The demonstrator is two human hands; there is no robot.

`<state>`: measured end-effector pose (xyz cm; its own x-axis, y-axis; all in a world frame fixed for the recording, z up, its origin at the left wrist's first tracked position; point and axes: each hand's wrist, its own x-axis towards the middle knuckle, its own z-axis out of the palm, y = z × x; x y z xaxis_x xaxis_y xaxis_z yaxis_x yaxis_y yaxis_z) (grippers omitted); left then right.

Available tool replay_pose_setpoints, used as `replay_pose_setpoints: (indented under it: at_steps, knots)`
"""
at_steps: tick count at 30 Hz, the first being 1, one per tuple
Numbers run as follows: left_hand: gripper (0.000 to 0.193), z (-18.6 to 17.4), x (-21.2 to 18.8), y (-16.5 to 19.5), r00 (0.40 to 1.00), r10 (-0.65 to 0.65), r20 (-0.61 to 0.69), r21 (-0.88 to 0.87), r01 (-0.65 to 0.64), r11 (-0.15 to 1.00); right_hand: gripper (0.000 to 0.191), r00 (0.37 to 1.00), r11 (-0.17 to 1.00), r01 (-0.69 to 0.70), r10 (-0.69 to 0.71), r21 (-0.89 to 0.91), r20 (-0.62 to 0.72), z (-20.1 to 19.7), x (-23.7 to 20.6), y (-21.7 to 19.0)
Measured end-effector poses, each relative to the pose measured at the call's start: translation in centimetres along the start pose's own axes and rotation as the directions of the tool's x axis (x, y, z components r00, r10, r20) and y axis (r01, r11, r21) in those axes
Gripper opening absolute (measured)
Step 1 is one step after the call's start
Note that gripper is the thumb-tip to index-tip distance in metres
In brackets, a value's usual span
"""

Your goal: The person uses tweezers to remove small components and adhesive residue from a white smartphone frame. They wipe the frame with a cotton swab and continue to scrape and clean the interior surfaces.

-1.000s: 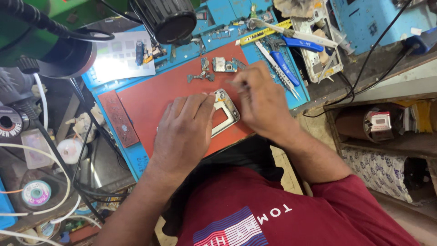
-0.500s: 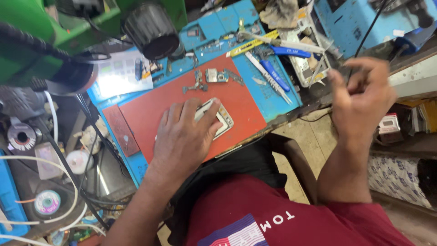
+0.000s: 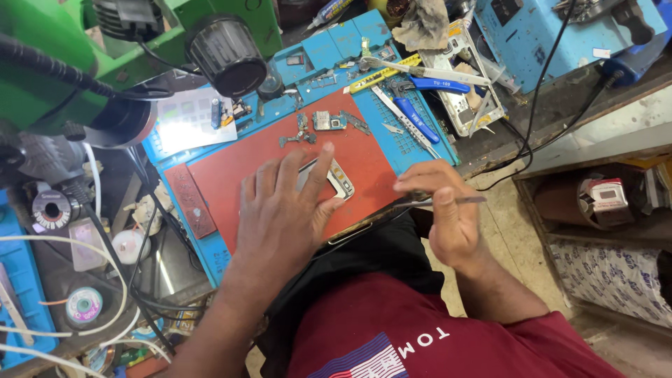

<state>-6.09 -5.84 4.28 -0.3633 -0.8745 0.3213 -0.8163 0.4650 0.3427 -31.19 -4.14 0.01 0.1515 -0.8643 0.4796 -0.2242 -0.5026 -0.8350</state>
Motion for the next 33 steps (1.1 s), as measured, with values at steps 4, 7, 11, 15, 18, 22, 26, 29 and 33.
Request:
replay_pose_setpoints:
  at_steps: [4,7,11,15,18,22,26,29,33]
  knots:
    - [0.050,-1.1,-2.0,2.6,0.997,-0.023,-0.075,-0.317,-0.002,0.948,0.047,0.974,0.928,-0.168,0.105,0.333,0.199,0.8,-1.4,-0.1]
    - [0.019,-1.2,-4.2,4.1,0.997,-0.026,-0.067,-0.494,-0.011,0.870,0.025,0.955,0.888,-0.171,0.042,0.427,0.295,1.1,-2.7,-0.5]
    - [0.009,-0.2,-6.4,4.2,0.981,-0.075,-0.177,-0.466,-0.016,0.885,0.012,0.901,0.908,-0.196,0.018,0.371,0.433,1.1,-3.0,-0.9]
    - [0.023,1.0,-7.9,3.8,0.979,-0.155,-0.132,-0.452,0.080,0.889,0.014,0.875,0.943,-0.123,-0.045,0.310,0.482,1.5,-2.3,-0.9]
    - [0.029,1.5,-8.5,3.7,0.969,-0.237,-0.071,-0.498,0.171,0.850,0.013,0.882,0.924,-0.097,-0.092,0.370,0.462,1.5,-2.1,-0.9]
    - [0.020,1.7,-8.7,3.9,0.961,-0.270,-0.057,-0.594,0.185,0.783,0.014,0.897,0.924,-0.115,-0.062,0.365,0.438,1.2,-2.0,-0.7]
    - [0.013,1.7,-8.6,4.0,0.957,-0.287,-0.039,-0.629,0.200,0.751,0.015,0.892,0.937,-0.058,-0.107,0.344,0.440,1.0,-1.6,-0.4]
    - [0.015,2.0,-8.6,3.9,0.966,-0.235,-0.108,-0.640,0.113,0.760,0.014,0.885,0.920,-0.083,-0.109,0.382,0.453,1.1,-1.4,-0.3]
    - [0.016,2.6,-9.1,3.6,0.959,-0.277,-0.058,-0.757,0.138,0.638,0.012,0.883,0.858,-0.174,-0.081,0.482,0.463,1.2,-1.6,-0.1]
